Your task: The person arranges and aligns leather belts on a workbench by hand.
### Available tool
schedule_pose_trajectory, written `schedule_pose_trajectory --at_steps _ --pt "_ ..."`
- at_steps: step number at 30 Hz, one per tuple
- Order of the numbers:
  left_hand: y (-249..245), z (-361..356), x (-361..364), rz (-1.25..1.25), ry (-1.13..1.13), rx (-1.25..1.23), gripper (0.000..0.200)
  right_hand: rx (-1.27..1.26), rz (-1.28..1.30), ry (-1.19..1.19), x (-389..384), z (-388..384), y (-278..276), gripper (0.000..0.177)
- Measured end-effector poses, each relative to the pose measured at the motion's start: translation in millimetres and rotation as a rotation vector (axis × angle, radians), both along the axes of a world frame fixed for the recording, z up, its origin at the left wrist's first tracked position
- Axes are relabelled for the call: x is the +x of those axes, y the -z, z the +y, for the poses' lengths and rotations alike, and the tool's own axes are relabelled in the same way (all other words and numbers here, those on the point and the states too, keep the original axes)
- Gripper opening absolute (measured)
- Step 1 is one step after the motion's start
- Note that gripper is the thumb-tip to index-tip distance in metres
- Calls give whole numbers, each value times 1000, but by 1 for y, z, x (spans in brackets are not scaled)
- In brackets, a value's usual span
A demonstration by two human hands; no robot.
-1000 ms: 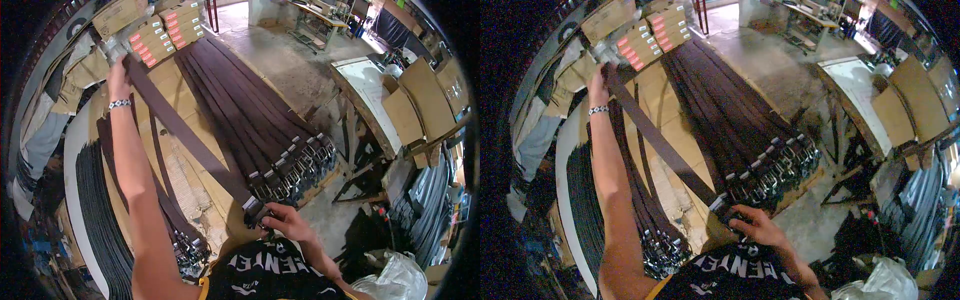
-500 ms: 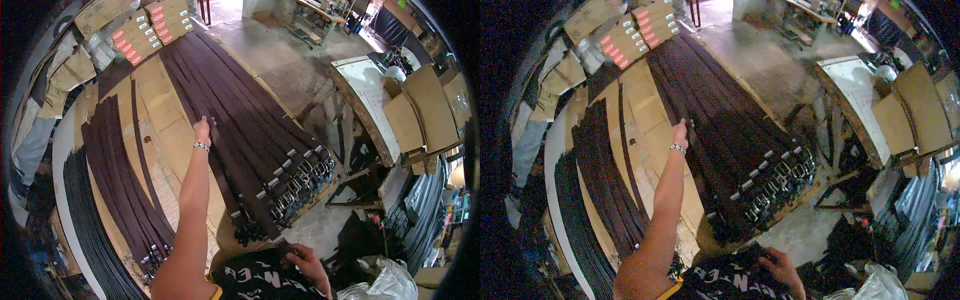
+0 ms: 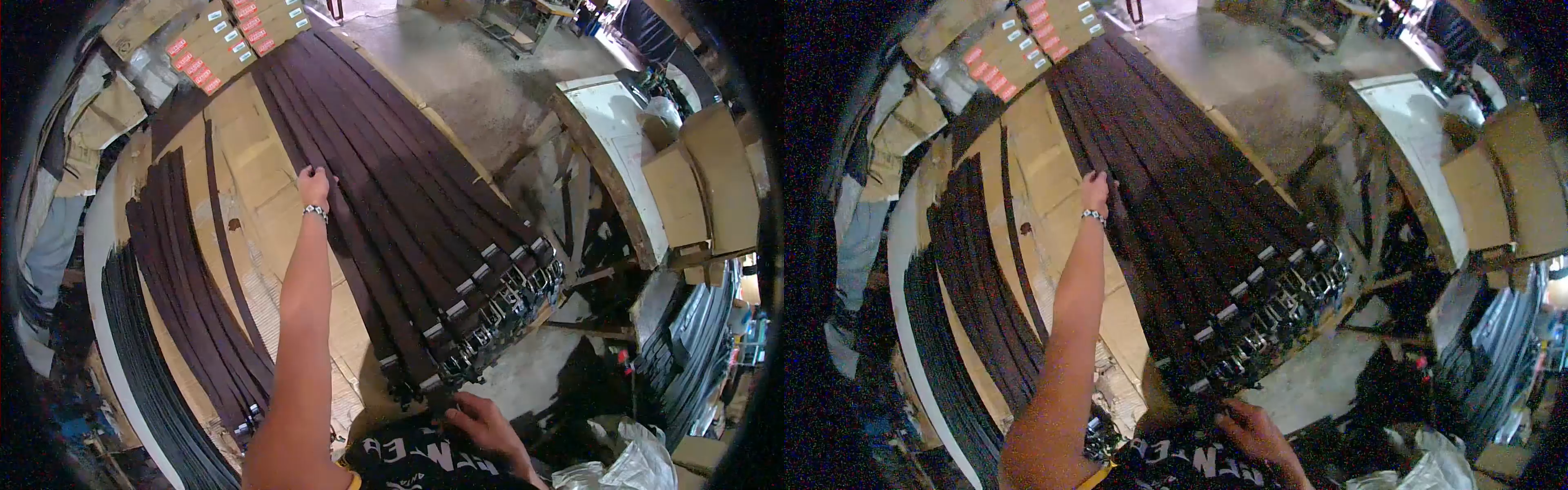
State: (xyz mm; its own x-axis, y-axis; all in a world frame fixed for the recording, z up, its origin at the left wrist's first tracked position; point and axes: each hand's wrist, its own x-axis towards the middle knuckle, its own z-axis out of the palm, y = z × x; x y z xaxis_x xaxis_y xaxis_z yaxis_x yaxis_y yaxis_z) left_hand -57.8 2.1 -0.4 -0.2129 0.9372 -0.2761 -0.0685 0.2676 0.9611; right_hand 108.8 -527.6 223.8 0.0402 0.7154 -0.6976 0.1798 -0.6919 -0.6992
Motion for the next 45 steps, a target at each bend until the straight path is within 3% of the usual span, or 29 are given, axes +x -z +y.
schedule_pose_trajectory --at_steps 1,3,4,5,6,8,10,11,14,18,20,24,29,32,35,38,41,45 --pt "-4 3 3 -5 -19 1 37 -14 -7 27 -2 3 6 41" --pt "-13 9 5 223 -31 150 38 56 0 75 -4 3 32 39" --pt "74 68 -19 453 -10 280 44 128 18 97 -5 -4 57 36" --pt "54 59 -17 501 5 198 49 198 36 120 -7 -12 68 34" --pt "3 33 -13 401 139 42 54 151 109 150 -9 -3 53 33" --pt "-1 25 -12 411 124 0 55 109 246 208 -8 27 27 31" --pt "-21 5 -17 471 206 -18 57 151 81 126 -7 19 42 29" --pt "-38 -16 -15 625 213 89 50 172 -1 85 -7 13 52 29" --pt "-28 -51 -32 607 336 75 43 67 201 269 -9 0 68 35" --pt "-53 -150 -31 782 445 -32 47 122 157 277 -12 -4 76 35" --pt "-45 -189 -33 782 502 -5 49 130 90 293 -15 -5 78 35" --pt "-65 -243 -27 489 503 -104 49 167 48 283 -19 29 44 34" --pt "-80 -265 -21 423 519 -148 48 266 -138 174 -24 40 66 32" --pt "-73 -273 -20 450 533 -147 46 399 -255 147 -32 41 48 32" --pt "-67 -290 -24 551 509 78 42 407 -421 115 -40 26 44 38" --pt "-95 -318 -28 537 588 80 38 578 -568 -21 -41 12 38 48" --pt "-105 -347 -36 450 677 49 32 530 -767 -85 -48 7 34 54" --pt "-125 -384 -37 307 743 55 25 479 -829 -205 -50 10 33 61"
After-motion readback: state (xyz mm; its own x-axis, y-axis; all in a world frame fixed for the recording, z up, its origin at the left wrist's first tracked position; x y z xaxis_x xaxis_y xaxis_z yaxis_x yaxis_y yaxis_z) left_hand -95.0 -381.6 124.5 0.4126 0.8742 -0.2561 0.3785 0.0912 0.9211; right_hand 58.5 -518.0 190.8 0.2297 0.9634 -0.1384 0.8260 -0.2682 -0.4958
